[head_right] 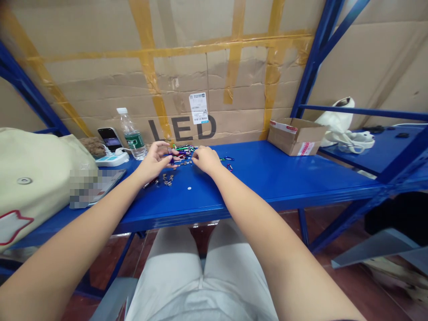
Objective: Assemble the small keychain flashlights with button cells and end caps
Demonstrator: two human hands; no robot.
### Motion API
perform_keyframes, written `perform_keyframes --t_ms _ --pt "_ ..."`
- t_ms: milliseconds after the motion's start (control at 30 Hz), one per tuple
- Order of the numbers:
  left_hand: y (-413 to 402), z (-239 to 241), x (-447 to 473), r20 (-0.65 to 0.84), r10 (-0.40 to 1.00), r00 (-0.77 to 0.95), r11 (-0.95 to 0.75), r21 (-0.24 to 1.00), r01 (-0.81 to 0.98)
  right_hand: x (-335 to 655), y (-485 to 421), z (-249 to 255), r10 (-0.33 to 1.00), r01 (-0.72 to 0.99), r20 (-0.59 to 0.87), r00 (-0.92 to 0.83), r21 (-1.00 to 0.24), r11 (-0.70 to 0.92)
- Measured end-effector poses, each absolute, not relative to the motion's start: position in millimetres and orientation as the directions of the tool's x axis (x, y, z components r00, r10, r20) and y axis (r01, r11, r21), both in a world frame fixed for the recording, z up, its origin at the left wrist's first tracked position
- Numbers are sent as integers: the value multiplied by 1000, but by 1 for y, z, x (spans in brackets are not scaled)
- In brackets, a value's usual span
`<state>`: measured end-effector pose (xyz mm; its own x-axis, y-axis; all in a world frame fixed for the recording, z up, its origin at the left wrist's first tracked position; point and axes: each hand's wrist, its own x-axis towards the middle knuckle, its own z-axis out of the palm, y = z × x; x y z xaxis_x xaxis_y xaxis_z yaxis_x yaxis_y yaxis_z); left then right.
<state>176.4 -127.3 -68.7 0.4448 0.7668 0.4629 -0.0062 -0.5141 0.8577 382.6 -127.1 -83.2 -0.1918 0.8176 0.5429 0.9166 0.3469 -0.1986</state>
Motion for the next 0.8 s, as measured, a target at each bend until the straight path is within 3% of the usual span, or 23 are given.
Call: perform_keyframes --t_ms 500,800 --pt "-125 -70 176 432 779 455 -540 830 137 380 -128 -82 764 830 617 -188 -317 460" --pt "-133 -65 179 421 810 409 -527 828 192 385 -130 -82 866 904 435 -244 -220 366"
